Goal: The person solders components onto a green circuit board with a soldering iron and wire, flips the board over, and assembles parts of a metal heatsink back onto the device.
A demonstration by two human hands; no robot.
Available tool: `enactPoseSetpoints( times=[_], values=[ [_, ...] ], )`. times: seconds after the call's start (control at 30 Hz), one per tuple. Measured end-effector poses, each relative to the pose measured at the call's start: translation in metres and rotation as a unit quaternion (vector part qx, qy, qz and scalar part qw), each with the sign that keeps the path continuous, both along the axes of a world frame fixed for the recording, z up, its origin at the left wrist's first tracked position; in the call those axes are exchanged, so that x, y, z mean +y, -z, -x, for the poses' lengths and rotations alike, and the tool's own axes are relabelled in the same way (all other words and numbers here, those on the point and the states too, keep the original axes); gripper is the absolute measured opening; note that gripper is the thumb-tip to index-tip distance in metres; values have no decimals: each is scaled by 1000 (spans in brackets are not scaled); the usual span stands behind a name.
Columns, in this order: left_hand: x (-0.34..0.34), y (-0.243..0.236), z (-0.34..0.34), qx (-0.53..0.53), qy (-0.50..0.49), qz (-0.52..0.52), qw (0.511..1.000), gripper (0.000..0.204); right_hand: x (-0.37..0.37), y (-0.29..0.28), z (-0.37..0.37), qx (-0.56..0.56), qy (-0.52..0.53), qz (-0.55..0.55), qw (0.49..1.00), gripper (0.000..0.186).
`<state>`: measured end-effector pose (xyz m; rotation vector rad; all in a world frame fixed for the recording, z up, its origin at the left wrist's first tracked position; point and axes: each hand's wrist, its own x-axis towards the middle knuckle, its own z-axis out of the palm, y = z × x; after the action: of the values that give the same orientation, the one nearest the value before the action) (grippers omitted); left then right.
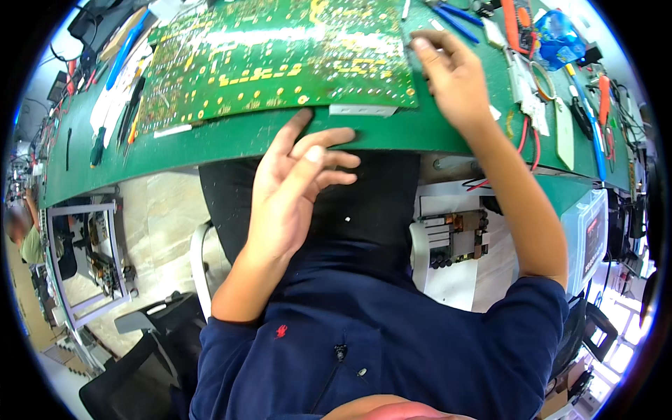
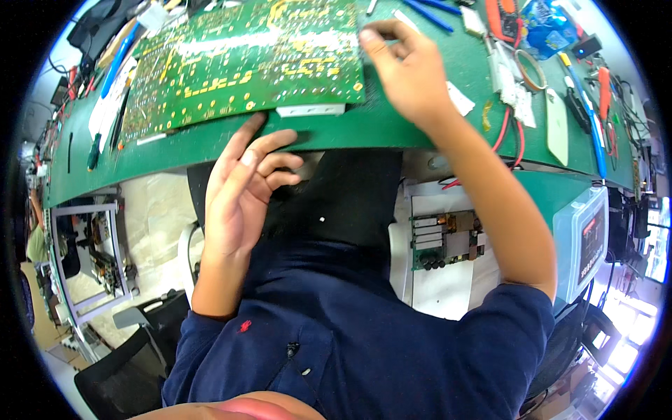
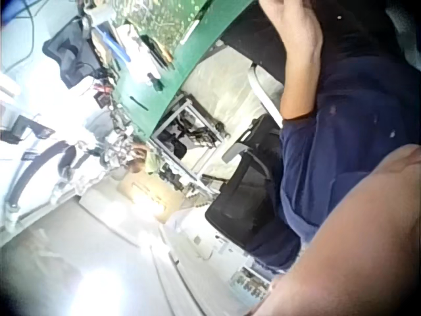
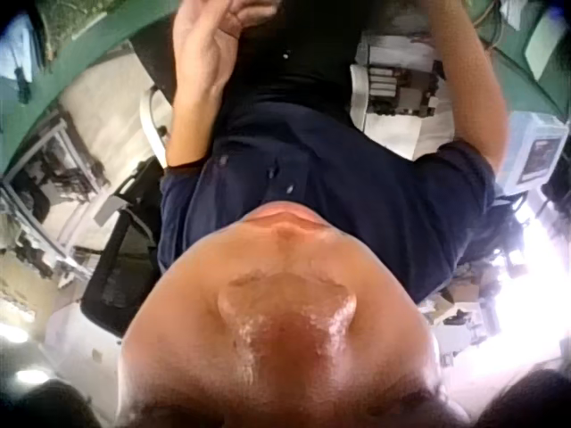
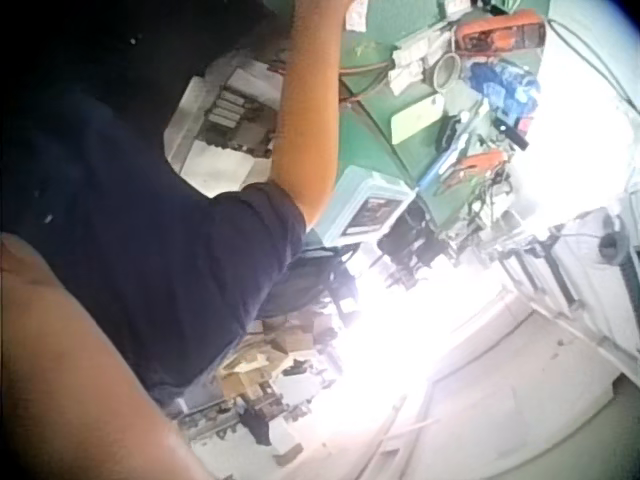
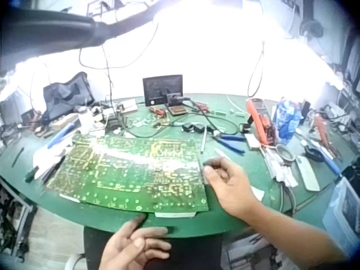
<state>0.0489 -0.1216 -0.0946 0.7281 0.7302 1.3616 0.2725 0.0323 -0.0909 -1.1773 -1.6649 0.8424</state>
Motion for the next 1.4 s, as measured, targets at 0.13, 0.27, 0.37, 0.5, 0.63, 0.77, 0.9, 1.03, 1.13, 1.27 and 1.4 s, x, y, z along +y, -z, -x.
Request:
enactPoseSetpoints(
  times=[0.13, 0.27, 0.37, 0.5, 0.63, 0.77, 0.9, 1.03, 1.13, 1.27, 1.4],
  values=[
    [7, -2, 1, 9, -7, -3, 1000, 68, 1, 4, 1, -15, 0, -149, 989, 21],
    [4, -2, 7, 64, -26, -28, 997, 56, 6, 5, 0, 12, 23, -233, 972, 23],
    [-3, 3, 12, 94, -45, -45, 994, 44, 5, 5, -4, 66, 49, -105, 991, 26],
    [-16, 23, 18, 140, -80, -78, 984, 39, 8, 5, -2, 75, 73, -146, 984, 24],
    [-27, 65, 16, 218, -127, -108, 962, 35, 16, -1, -12, -64, 171, -328, 927, 50],
    [-44, 98, 23, 325, -174, -59, 928, 31, 34, -12, -31, -85, 149, -279, 945, 56],
    [-50, 97, 35, 426, -235, -95, 868, 27, 38, -20, -48, -248, 73, -133, 957, 58],
    [-48, 60, 44, 498, -260, -231, 794, 29, 38, -24, -55, -321, 77, -94, 939, 54],
    [-40, 25, 52, 532, -299, -340, 715, 31, 37, -17, -54, -341, 89, -120, 928, 50],
    [-5, -5, 53, 600, -330, -386, 618, 41, 40, -6, -52, -354, 100, -156, 917, 42],
    [37, -16, 45, 687, -243, -371, 576, 47, 41, 1, -52, -356, 113, -180, 910, 37]
  ],
)
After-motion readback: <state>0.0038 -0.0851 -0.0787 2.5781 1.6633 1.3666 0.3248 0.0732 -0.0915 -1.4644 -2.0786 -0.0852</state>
